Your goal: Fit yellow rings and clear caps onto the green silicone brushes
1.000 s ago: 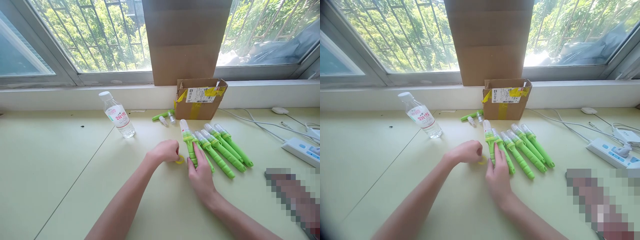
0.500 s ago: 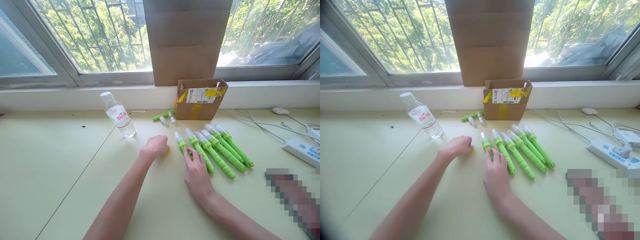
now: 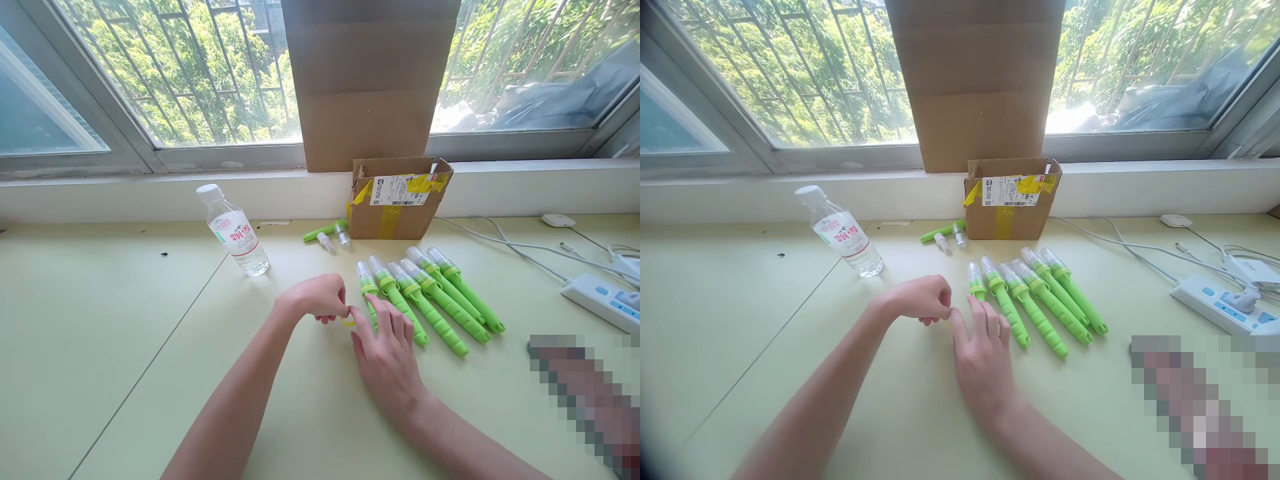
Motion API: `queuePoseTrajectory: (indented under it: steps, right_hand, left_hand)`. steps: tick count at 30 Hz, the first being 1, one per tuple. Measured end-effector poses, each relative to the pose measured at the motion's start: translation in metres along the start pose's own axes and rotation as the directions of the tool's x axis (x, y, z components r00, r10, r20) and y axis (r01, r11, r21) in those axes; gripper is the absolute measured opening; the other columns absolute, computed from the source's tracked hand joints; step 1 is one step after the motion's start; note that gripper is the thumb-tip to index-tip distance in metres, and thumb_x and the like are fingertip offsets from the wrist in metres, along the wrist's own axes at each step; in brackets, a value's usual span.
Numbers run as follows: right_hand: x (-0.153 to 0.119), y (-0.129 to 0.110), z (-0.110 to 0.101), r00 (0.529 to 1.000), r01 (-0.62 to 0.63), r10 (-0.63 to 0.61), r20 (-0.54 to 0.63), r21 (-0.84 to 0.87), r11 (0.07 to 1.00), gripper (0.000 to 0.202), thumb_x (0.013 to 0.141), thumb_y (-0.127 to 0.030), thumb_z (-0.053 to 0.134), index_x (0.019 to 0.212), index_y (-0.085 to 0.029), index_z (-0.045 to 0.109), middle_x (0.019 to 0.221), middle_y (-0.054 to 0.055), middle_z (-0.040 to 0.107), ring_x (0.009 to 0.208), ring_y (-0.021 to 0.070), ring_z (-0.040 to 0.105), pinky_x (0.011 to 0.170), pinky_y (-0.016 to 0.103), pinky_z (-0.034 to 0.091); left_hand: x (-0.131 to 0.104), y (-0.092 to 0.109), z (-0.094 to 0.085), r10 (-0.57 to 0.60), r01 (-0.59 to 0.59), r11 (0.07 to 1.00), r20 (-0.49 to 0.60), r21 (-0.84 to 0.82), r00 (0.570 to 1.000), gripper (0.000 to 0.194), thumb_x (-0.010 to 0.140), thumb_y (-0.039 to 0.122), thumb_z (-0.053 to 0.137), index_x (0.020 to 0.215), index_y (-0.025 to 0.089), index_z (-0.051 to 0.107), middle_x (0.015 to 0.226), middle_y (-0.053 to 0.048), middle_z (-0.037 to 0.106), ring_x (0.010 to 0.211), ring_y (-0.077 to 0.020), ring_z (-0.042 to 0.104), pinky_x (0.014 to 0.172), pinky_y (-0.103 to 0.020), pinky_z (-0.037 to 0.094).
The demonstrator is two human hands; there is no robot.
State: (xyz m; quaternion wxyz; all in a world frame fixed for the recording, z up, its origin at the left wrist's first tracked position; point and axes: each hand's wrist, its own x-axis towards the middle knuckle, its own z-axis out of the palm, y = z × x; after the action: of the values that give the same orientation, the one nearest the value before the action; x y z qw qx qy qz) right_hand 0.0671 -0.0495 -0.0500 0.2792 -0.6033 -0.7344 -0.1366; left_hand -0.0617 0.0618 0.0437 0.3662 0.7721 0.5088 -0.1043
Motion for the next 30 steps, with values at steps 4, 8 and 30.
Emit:
queuePoseTrajectory:
  steps: [4, 8, 30]
  right_hand:
    - [0.001, 0.003, 0.003, 0.998, 0.009, -0.003, -0.065, 0.094, 0.996, 0.017, 0.088, -0.012, 0.051, 0.081, -0.019, 0.064, 0.113, 0.013, 0.058, 0.110, 0.0272, 0.049, 0.087, 0.040, 0.038]
    - [0.000, 0.007, 0.008, 0.997, 0.064, -0.059, -0.044, 0.109, 0.992, 0.018, 0.086, -0.012, 0.053, 0.071, -0.018, 0.060, 0.104, 0.011, 0.062, 0.106, 0.0267, 0.051, 0.087, 0.041, 0.036]
    - [-0.002, 0.003, 0.011, 0.985, 0.082, -0.080, 0.156, -0.006, 0.997, 0.010, 0.082, -0.013, 0.055, 0.074, -0.017, 0.057, 0.093, 0.008, 0.062, 0.101, 0.0256, 0.052, 0.097, 0.048, 0.028]
  left_hand:
    - [-0.004, 0.002, -0.006, 0.066, -0.054, 0.993, 0.113, -0.106, 0.991, 0.007, 0.063, 0.025, 0.059, 0.064, 0.018, 0.060, 0.065, -0.003, 0.068, 0.058, -0.0161, 0.065, 0.052, -0.024, 0.048]
    - [0.000, -0.007, -0.010, 0.023, -0.038, 0.995, -0.168, -0.090, 0.986, 0.018, 0.071, 0.036, 0.058, 0.077, 0.020, 0.062, 0.069, -0.002, 0.068, 0.056, -0.0155, 0.063, 0.049, -0.024, 0.046]
    - [0.109, -0.079, -0.038, -0.043, 0.243, 0.956, -0.742, 0.164, 0.669, 0.050, 0.082, 0.013, 0.044, 0.130, 0.024, 0.047, 0.134, -0.011, 0.051, 0.126, -0.0272, 0.043, 0.098, -0.040, 0.036]
